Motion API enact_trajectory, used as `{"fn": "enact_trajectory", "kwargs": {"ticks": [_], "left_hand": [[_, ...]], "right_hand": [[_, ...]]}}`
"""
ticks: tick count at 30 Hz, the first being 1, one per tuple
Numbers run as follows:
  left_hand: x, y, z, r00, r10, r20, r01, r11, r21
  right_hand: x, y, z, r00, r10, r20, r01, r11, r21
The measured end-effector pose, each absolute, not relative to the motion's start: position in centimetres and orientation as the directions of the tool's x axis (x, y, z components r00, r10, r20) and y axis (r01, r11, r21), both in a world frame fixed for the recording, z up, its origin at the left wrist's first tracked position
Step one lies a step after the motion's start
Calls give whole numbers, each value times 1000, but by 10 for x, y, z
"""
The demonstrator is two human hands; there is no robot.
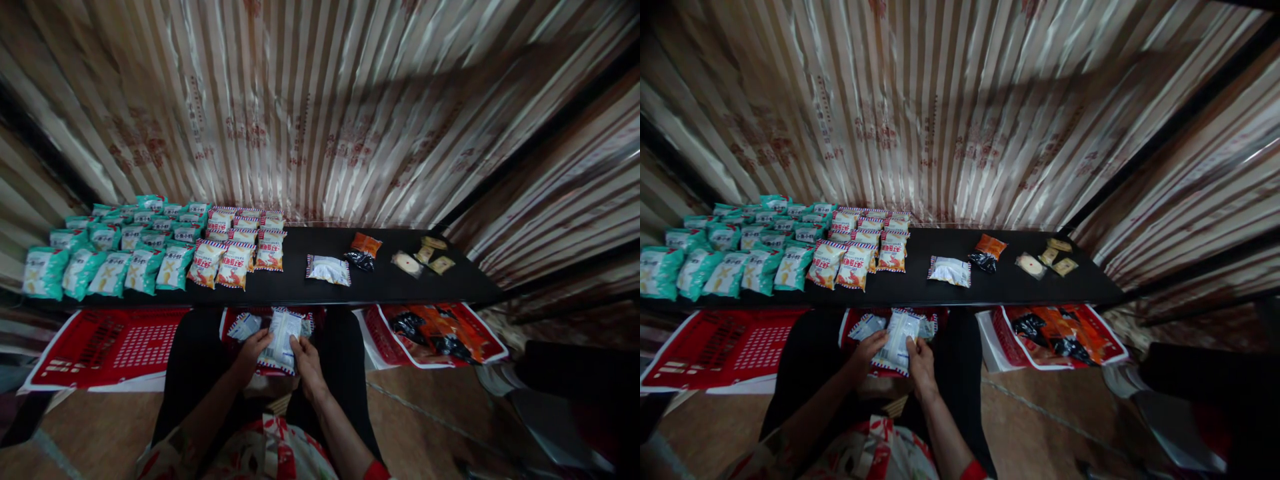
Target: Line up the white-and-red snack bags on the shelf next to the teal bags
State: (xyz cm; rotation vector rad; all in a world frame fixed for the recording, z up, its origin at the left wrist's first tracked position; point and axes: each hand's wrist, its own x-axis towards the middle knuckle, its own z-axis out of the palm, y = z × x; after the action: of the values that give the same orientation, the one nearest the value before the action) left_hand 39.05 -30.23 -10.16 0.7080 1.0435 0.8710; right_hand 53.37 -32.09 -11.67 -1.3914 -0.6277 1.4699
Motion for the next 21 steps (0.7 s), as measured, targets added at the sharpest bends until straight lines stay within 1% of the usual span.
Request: {"fn": "enact_trajectory", "kwargs": {"ticks": [4, 8, 12, 17, 21], "left_hand": [[394, -301, -104, 239, 867, -437, -319, 495, 808], [397, -298, -111, 225, 870, -439, -336, 492, 803], [397, -298, -113, 201, 868, -454, -355, 496, 792], [393, -301, -106, 238, 850, -471, -343, 527, 778], [392, -302, -103, 206, 852, -482, -369, 524, 768]], "right_hand": [[535, -322, -118, 128, 893, -432, -262, -390, -883], [537, -323, -118, 79, 910, -408, -233, -381, -895], [539, -321, -113, -23, 928, -371, -214, -367, -905], [544, -319, -99, -135, 913, -386, -207, -407, -890], [547, -317, -90, -119, 906, -407, -255, -424, -869]]}}
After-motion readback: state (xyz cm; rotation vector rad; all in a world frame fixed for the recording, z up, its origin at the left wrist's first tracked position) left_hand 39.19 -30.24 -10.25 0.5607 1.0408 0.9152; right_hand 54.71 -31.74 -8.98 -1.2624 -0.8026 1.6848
